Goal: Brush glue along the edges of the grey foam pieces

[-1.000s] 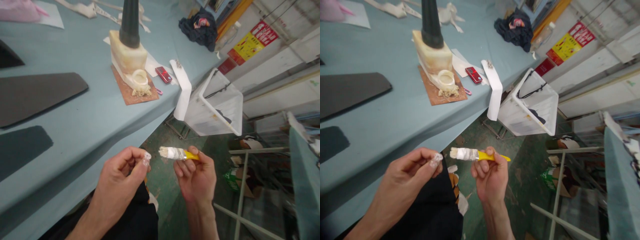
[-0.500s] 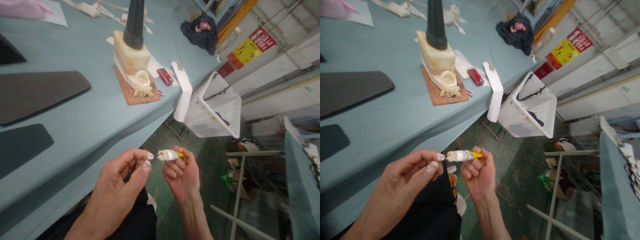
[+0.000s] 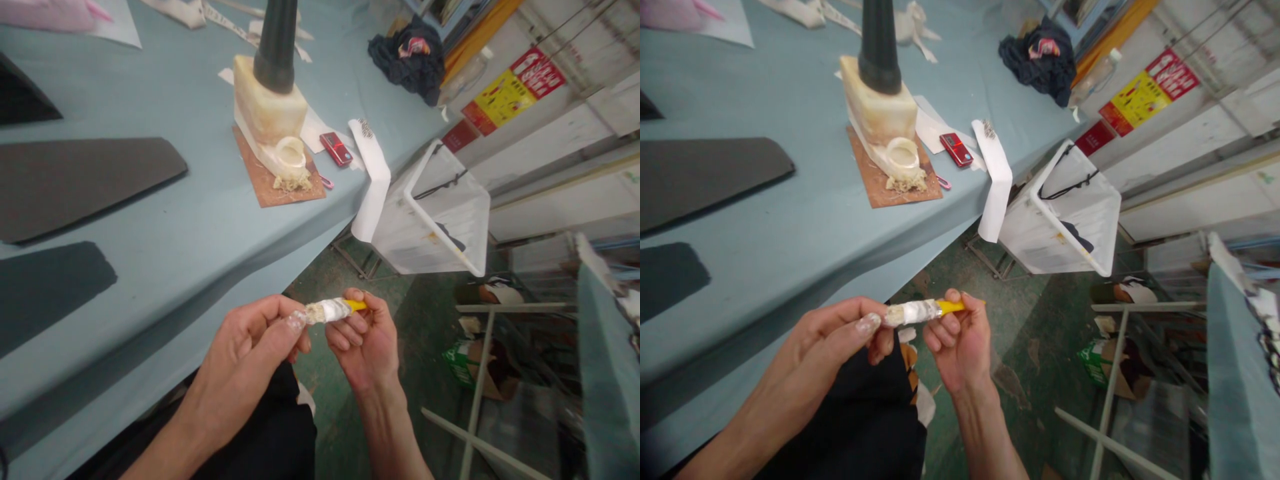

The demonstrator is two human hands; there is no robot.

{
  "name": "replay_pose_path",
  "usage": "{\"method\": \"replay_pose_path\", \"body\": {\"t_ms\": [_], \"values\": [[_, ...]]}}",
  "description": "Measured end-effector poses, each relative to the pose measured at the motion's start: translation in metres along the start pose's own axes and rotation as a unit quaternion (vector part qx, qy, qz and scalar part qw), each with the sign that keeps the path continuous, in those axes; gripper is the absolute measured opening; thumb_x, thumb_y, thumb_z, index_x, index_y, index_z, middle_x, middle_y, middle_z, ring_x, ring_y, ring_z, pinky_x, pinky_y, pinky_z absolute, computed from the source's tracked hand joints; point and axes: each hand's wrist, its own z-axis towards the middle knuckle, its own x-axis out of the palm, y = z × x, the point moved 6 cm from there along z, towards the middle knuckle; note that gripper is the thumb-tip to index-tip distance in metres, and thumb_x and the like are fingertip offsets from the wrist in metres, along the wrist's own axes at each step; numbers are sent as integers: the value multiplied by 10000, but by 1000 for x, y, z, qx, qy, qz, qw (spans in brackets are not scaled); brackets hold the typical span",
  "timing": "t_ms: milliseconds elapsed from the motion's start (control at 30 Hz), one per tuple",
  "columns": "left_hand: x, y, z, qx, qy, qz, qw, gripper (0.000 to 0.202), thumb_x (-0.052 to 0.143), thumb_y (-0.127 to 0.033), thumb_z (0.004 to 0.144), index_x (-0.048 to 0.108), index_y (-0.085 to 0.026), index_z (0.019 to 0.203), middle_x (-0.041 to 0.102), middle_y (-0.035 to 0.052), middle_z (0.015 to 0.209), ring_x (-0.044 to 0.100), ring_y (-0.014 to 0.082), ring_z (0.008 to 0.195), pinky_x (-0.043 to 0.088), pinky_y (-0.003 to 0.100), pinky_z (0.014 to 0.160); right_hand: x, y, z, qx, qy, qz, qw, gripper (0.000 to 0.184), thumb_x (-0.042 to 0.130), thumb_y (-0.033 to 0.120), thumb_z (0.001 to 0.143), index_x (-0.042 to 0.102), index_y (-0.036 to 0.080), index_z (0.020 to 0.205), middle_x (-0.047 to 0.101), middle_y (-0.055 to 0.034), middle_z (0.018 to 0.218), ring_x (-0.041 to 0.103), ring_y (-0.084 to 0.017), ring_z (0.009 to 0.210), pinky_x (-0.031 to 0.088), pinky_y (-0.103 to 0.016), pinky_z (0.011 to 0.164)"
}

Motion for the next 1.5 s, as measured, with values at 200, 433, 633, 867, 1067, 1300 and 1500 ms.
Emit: {"method": "replay_pose_path", "body": {"t_ms": [200, 433, 633, 867, 1067, 1300, 1500], "values": [[3, 1, 7, -29, -23, 5, 999, 334, 626, -485, 847, 682, -195, 691, 620, 9, 606, 511, 126, 568, 421, 235, 552, -3, -3, -1, -15, -9, -29, 999, 255, 807, 344, 759, 580, 230, 775, 182, 172, 513, 147, -55, 401, 337, -162, 389], [-1, 10, 3, -58, -64, 41, 995, 257, 645, -442, 739, 630, -208, 632, 511, -32, 523, 412, 104, 499, 328, 219, 481, -18, 35, -2, -85, -10, -68, 994, 218, 754, 339, 802, 570, 238, 743, 140, 169, 511, 48, -56, 405, 335, -162, 366], [-12, 6, 6, -6, -70, 10, 997, 265, 641, -400, 824, 670, -218, 633, 612, -11, 555, 546, 122, 541, 456, 213, 558, -41, 91, -5, -173, -32, -49, 983, 226, 797, 195, 756, 577, 216, 710, 101, 164, 539, 93, -53, 420, 362, -136, 408], [0, 9, 4, 16, -31, -6, 999, 449, 530, -538, 1037, 719, -216, 788, 687, 11, 684, 613, 145, 659, 511, 220, 652, -18, 12, 6, 21, 71, 50, 996, 285, 882, 351, 875, 639, 203, 860, 268, 168, 528, 179, -42, 419, 299, -112, 406], [-1, 0, 3, 38, -40, 44, 997, 458, 541, -558, 1025, 712, -219, 770, 670, 9, 677, 594, 137, 643, 505, 204, 631, -20, -7, 8, 76, 57, 111, 989, 278, 884, 332, 895, 648, 184, 891, 364, 163, 527, 288, -25, 413, 317, -107, 417], [3, -1, 2, 15, -45, 51, 998, 311, 636, -478, 921, 684, -222, 751, 619, -4, 667, 575, 132, 617, 491, 199, 577, -18, -8, 8, 75, 59, 93, 991, 256, 887, 285, 853, 648, 194, 872, 322, 166, 524, 262, -36, 426, 313, -123, 433], [-2, -1, 2, 4, -63, 52, 997, 276, 649, -475, 867, 718, -211, 827, 677, 24, 730, 608, 144, 649, 524, 210, 597, -24, 2, 17, 28, 54, 21, 998, 226, 849, 326, 828, 681, 200, 911, 319, 144, 550, 242, -65, 465, 366, -163, 475]]}}
